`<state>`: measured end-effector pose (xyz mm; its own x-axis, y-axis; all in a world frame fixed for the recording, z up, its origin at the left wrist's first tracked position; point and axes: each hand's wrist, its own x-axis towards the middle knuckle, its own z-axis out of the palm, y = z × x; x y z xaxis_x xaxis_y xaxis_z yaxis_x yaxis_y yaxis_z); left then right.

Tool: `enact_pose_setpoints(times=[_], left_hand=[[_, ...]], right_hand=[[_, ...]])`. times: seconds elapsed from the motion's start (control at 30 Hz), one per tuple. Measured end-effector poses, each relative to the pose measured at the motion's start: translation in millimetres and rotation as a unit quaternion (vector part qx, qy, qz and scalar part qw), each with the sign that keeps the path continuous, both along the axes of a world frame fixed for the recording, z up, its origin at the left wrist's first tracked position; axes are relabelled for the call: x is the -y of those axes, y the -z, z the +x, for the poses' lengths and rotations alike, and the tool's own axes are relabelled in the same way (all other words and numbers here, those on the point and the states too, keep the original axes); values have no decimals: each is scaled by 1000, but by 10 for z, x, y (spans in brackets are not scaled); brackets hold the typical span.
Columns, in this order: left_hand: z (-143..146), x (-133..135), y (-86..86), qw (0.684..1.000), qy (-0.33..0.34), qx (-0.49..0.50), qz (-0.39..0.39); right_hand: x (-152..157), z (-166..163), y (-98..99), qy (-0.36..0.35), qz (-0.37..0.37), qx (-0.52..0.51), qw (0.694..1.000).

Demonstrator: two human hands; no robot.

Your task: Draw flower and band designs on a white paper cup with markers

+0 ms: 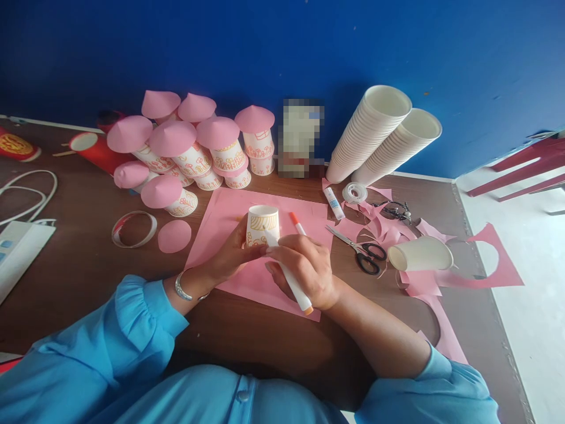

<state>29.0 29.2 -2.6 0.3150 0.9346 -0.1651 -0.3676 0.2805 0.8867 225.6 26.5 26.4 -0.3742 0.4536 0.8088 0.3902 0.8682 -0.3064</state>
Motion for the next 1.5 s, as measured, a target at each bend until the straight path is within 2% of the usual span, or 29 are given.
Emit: enact_pose_setpoints(times=[0.23, 0.53, 0.73, 0.9, 1.07, 1.2, 1.33, 1.5], left_hand=[[-17, 22, 50, 999, 1, 49, -18], [-24, 20, 52, 998, -10, 62, 9], [-34, 19, 50, 997, 20, 68, 25], [5, -5, -20, 998, 40, 24, 49], [15, 48, -19, 993, -17, -80, 88], [-37, 67, 17, 970, -29, -181, 162], [-89, 27, 82, 911, -104, -280, 284], [-101, -13, 127, 880, -148, -316, 323]], right_hand=[[-51, 15, 88, 36, -42, -27, 998], [-88, 7, 126, 18, -47, -39, 998], [-49, -7, 157, 20, -55, -28, 998], [-26, 14, 156, 25, -43, -14, 999], [-54, 40, 124, 16, -30, -23, 999], [-69, 39, 152, 12, -58, -64, 996], [-69, 37, 182, 5, -65, -80, 995], [-49, 29, 123, 20, -29, -34, 999]])
